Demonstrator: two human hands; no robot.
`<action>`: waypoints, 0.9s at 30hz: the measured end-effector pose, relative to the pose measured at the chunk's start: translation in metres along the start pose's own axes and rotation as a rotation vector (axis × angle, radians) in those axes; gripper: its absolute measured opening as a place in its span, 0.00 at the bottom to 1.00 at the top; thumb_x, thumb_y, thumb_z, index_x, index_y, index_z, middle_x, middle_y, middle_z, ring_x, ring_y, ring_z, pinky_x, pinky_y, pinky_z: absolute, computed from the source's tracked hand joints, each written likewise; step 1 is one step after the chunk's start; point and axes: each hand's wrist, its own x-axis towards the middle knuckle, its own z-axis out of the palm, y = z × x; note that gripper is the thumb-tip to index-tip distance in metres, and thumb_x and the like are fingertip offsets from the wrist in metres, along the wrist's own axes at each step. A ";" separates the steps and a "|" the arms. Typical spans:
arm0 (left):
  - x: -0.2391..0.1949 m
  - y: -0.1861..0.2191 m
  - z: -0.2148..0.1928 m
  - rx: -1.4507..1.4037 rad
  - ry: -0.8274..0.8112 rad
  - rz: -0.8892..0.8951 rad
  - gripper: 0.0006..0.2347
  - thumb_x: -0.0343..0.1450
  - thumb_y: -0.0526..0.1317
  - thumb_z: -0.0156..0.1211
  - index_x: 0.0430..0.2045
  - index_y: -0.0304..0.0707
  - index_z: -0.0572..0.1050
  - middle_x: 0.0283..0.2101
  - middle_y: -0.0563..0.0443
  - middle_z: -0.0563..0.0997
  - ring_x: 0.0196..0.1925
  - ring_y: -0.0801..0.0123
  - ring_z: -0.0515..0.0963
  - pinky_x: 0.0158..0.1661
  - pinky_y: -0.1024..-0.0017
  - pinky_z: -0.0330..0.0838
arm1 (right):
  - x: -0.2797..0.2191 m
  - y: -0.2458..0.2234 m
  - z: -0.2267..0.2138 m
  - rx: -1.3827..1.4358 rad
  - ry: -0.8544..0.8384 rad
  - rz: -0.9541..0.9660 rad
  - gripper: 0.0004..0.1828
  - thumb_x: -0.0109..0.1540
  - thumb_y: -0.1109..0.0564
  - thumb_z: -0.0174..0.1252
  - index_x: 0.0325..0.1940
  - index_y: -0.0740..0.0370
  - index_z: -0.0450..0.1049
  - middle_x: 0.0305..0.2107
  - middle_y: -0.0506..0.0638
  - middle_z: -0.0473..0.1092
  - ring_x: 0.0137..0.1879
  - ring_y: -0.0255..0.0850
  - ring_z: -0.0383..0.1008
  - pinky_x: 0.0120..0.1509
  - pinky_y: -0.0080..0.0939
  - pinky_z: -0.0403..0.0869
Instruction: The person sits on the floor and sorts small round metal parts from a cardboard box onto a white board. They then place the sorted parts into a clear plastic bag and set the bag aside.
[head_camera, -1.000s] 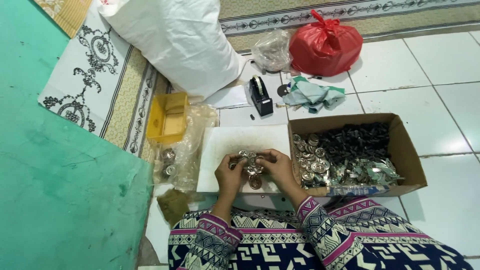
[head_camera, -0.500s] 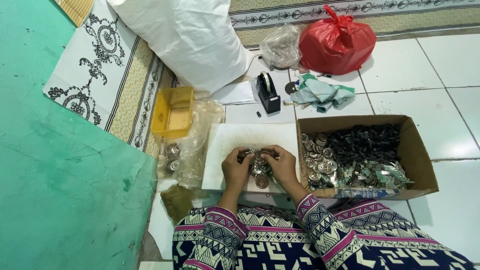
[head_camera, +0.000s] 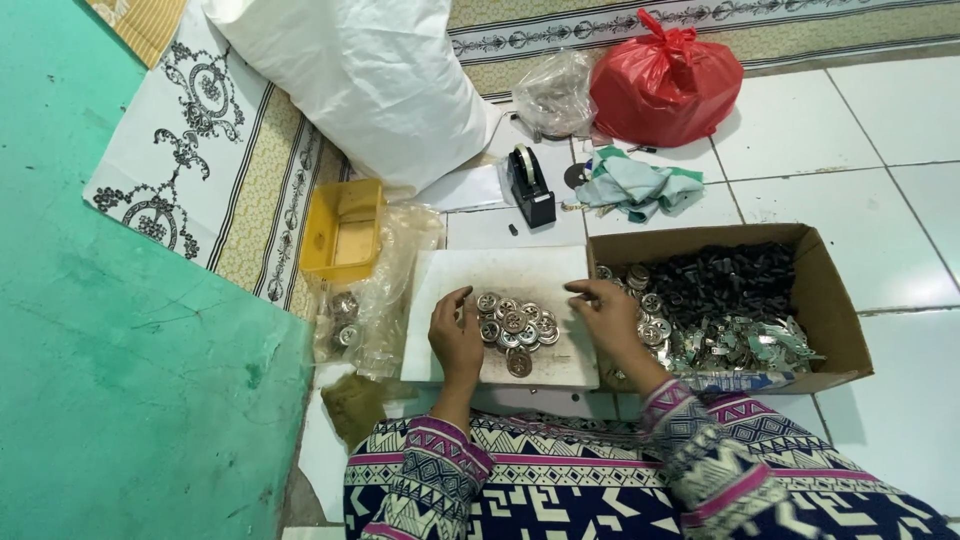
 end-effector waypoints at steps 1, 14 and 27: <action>-0.004 0.001 0.002 -0.001 -0.003 0.002 0.08 0.77 0.39 0.56 0.45 0.41 0.79 0.46 0.48 0.80 0.52 0.56 0.81 0.49 0.63 0.79 | -0.004 -0.008 -0.018 0.000 0.004 0.001 0.16 0.59 0.61 0.69 0.50 0.46 0.83 0.42 0.48 0.79 0.50 0.42 0.81 0.52 0.40 0.79; -0.085 0.073 0.106 0.095 -0.524 0.896 0.07 0.69 0.33 0.61 0.39 0.42 0.79 0.37 0.48 0.80 0.40 0.58 0.83 0.42 0.66 0.77 | -0.026 0.114 -0.112 -0.138 0.063 0.249 0.15 0.60 0.62 0.66 0.52 0.58 0.83 0.43 0.59 0.80 0.54 0.56 0.79 0.56 0.52 0.77; -0.109 0.028 0.217 0.761 -0.596 0.879 0.08 0.66 0.35 0.57 0.35 0.36 0.81 0.33 0.46 0.80 0.37 0.56 0.81 0.31 0.60 0.74 | -0.027 0.077 -0.091 -0.782 -0.284 -0.045 0.24 0.57 0.62 0.58 0.58 0.54 0.78 0.53 0.54 0.74 0.62 0.53 0.72 0.64 0.46 0.76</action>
